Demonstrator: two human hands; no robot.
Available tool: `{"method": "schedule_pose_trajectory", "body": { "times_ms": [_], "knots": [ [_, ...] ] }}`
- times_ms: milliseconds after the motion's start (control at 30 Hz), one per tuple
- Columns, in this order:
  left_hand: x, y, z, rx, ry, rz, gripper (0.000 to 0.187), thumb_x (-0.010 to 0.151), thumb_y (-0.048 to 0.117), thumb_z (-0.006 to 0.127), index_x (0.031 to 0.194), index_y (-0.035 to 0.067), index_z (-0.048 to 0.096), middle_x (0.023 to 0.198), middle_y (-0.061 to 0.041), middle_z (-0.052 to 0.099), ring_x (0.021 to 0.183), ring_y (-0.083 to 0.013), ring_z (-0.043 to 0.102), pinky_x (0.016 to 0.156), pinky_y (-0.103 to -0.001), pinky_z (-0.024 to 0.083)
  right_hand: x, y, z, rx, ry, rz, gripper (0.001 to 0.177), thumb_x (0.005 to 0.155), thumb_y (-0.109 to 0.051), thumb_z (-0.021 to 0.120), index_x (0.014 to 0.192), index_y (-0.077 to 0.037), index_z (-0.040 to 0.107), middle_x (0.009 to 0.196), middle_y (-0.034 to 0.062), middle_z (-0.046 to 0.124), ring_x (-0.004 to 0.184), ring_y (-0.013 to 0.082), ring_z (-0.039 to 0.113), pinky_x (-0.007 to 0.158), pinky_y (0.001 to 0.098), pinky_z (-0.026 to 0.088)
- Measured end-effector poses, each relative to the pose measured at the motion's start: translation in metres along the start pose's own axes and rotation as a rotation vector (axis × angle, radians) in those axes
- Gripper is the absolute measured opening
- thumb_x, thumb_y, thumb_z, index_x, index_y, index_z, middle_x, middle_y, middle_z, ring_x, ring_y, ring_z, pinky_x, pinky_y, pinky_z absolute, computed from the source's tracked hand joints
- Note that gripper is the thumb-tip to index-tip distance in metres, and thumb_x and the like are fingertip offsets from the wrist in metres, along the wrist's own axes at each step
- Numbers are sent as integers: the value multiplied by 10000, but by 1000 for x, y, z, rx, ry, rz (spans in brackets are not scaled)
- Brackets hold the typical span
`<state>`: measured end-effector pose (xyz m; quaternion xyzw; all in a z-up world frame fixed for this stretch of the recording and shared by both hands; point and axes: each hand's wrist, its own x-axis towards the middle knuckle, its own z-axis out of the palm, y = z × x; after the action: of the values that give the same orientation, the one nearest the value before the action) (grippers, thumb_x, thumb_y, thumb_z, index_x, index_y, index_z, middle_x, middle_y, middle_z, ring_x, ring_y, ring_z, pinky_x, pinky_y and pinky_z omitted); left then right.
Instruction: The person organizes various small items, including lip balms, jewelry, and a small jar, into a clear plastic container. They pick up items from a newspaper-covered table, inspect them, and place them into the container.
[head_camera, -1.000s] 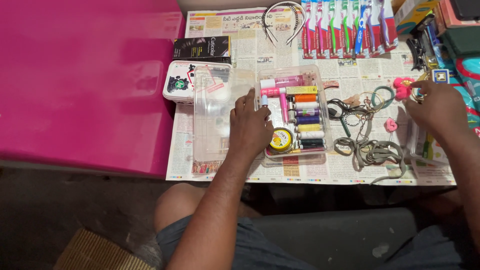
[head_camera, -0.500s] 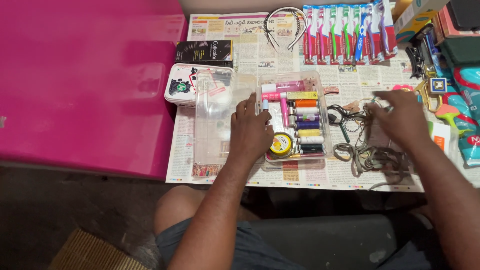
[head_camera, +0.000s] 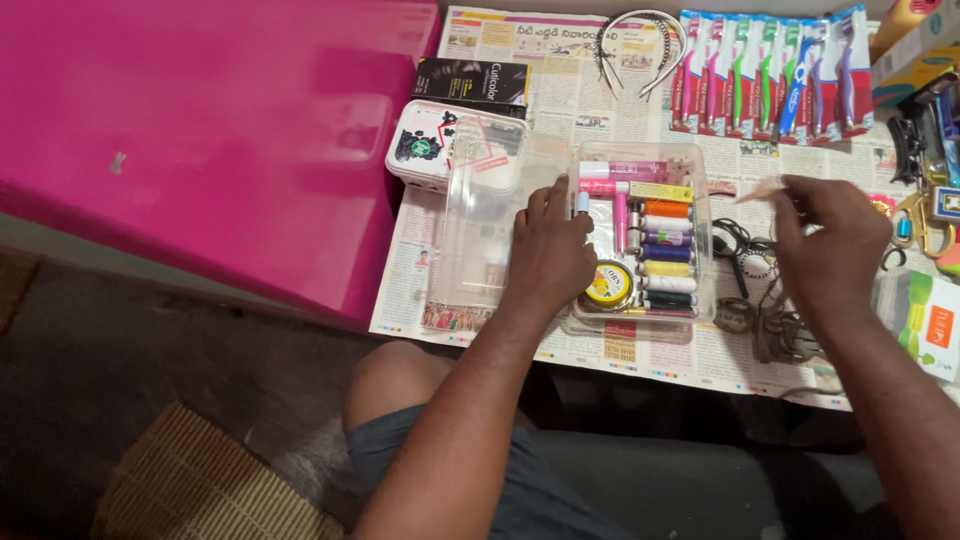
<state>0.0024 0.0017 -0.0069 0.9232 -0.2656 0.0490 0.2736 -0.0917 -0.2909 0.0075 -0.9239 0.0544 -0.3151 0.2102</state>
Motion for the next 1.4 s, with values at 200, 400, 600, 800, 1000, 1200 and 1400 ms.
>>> {"method": "schedule_pose_trajectory", "body": {
  "times_ms": [200, 400, 600, 800, 1000, 1200, 1400],
  "knots": [
    [-3, 0, 0, -11, 2, -11, 264, 766, 135, 718, 1017, 80, 779, 1556, -213, 441, 1416, -358, 393, 1108, -502, 370, 22, -85, 52, 409, -178, 240, 179, 954, -70, 768, 1114, 6, 746, 929, 84, 767, 820, 109, 733, 746, 265, 582],
    [-2, 1, -4, -69, 22, -22, 298, 777, 165, 732, 1060, 90, 792, 1540, -216, 443, 1409, -371, 387, 1107, -506, 355, 23, -121, 98, 322, -258, 352, 165, 882, -109, 801, 987, 6, 748, 819, 101, 753, 690, 150, 705, 654, 301, 567],
    [-2, 3, -2, -68, 49, -43, 332, 759, 93, 695, 1071, 117, 806, 1544, -212, 446, 1420, -364, 397, 1123, -491, 360, 23, -112, 108, 250, -270, 315, 146, 890, -109, 789, 970, 8, 751, 827, 119, 756, 705, 180, 724, 683, 317, 573],
    [-2, 2, 1, -90, 93, -25, 366, 767, 90, 685, 1116, 105, 797, 1520, -228, 449, 1392, -379, 401, 1114, -515, 349, 25, -113, 111, 129, -271, 275, 129, 885, -103, 790, 976, -13, 771, 853, 136, 757, 728, 226, 738, 704, 341, 579],
    [-1, 3, -1, -44, 23, -53, 271, 786, 90, 675, 1022, 89, 808, 1545, -213, 452, 1426, -361, 399, 1132, -484, 362, 29, -114, 104, 81, -239, 270, 124, 903, -94, 765, 1013, -38, 781, 896, 142, 750, 757, 252, 736, 739, 360, 575],
    [-2, 3, -3, -64, 55, -27, 282, 800, 128, 687, 1052, 66, 796, 1531, -223, 450, 1409, -376, 397, 1120, -511, 344, 25, -113, 104, 137, -275, -7, 224, 819, -53, 779, 1042, -31, 789, 978, 187, 698, 788, 297, 706, 711, 387, 562],
    [-1, 4, -4, -58, 25, -46, 288, 756, 95, 681, 1017, 72, 803, 1554, -218, 440, 1414, -363, 402, 1134, -485, 349, 23, -107, 112, 183, -222, 91, 144, 903, -15, 725, 1035, -25, 779, 959, 166, 745, 841, 290, 736, 777, 377, 580]
  ]
}}
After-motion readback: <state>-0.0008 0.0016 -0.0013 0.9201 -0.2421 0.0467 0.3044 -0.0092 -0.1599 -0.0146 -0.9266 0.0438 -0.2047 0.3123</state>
